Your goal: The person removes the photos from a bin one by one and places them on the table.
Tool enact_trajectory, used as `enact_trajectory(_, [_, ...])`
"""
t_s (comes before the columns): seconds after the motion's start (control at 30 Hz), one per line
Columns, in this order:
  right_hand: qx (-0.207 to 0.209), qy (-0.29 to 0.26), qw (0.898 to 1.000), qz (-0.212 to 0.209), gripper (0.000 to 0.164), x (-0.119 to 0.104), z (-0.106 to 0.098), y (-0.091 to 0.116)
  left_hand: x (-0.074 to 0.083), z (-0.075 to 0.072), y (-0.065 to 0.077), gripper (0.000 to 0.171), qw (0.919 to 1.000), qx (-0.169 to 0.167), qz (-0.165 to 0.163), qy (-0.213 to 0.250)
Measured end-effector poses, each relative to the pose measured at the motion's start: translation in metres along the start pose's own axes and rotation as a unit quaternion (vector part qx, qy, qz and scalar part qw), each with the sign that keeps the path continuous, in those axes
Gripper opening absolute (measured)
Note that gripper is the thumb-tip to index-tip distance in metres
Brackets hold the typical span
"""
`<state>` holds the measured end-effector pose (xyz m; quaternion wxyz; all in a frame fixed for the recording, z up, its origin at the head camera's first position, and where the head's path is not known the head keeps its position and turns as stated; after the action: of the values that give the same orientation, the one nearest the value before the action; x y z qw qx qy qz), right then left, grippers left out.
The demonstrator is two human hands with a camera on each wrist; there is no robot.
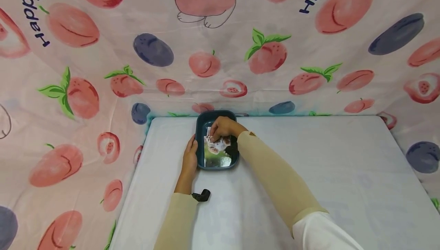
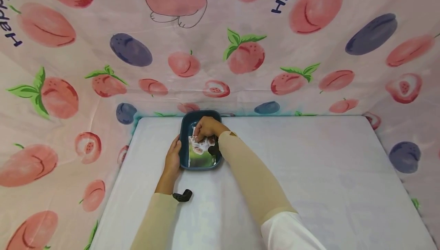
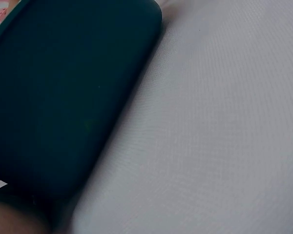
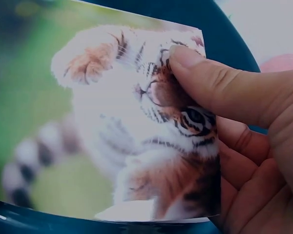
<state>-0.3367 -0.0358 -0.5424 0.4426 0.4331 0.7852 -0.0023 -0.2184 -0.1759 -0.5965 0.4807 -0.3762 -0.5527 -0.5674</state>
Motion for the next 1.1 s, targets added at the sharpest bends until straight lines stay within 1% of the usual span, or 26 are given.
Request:
enact_trajectory(0.23, [-0.005,-0.043,0.999,0.004,0.009,0.001,-0.001,0.002,0.001,0.001,-0.001,0.054,1.0,0.0,-0.004,-0.001])
enact_trajectory(0.47, [0.029,0.002,0.999,-0.016,0.01,-0.001,-0.008,0.004,0.0,0.0,0.0,0.054,0.9999,0.007,-0.01,0.0])
enact_trajectory(0.63, [0.035,-0.008,0.999,-0.041,0.012,-0.002,-0.011,0.006,-0.002,0.0,-0.001,0.054,0.9999,0.005,-0.009,0.006])
enact_trajectory(0.77, [0.034,-0.032,0.998,-0.051,0.011,-0.003,-0.015,0.01,-0.002,0.0,-0.001,0.055,0.9999,0.004,-0.007,0.008])
enact_trajectory(0.87, [0.025,-0.07,0.996,-0.047,0.011,-0.004,-0.018,0.016,-0.002,0.002,0.0,0.055,0.9999,0.004,-0.008,0.01])
enact_trajectory(0.97, [0.021,-0.111,0.992,-0.053,0.011,-0.004,-0.023,0.022,-0.001,0.002,0.0,0.055,0.9999,0.006,-0.01,0.006])
enact_trajectory(1.1, [0.034,-0.141,0.987,-0.072,0.013,-0.005,-0.034,0.031,0.0,0.001,0.0,0.055,0.9999,0.011,-0.011,0.002])
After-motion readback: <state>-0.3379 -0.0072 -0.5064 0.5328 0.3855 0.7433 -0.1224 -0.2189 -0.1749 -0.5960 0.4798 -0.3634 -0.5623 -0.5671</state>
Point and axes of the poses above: each hand's wrist, its own y-axis away from the middle knuckle, its own z-axis out of the palm, x = y × z, the point moved 7 cm from there along -y, towards the middle knuckle, and after that the axes turned 3 degrees about -x, right-handed, at the moved point
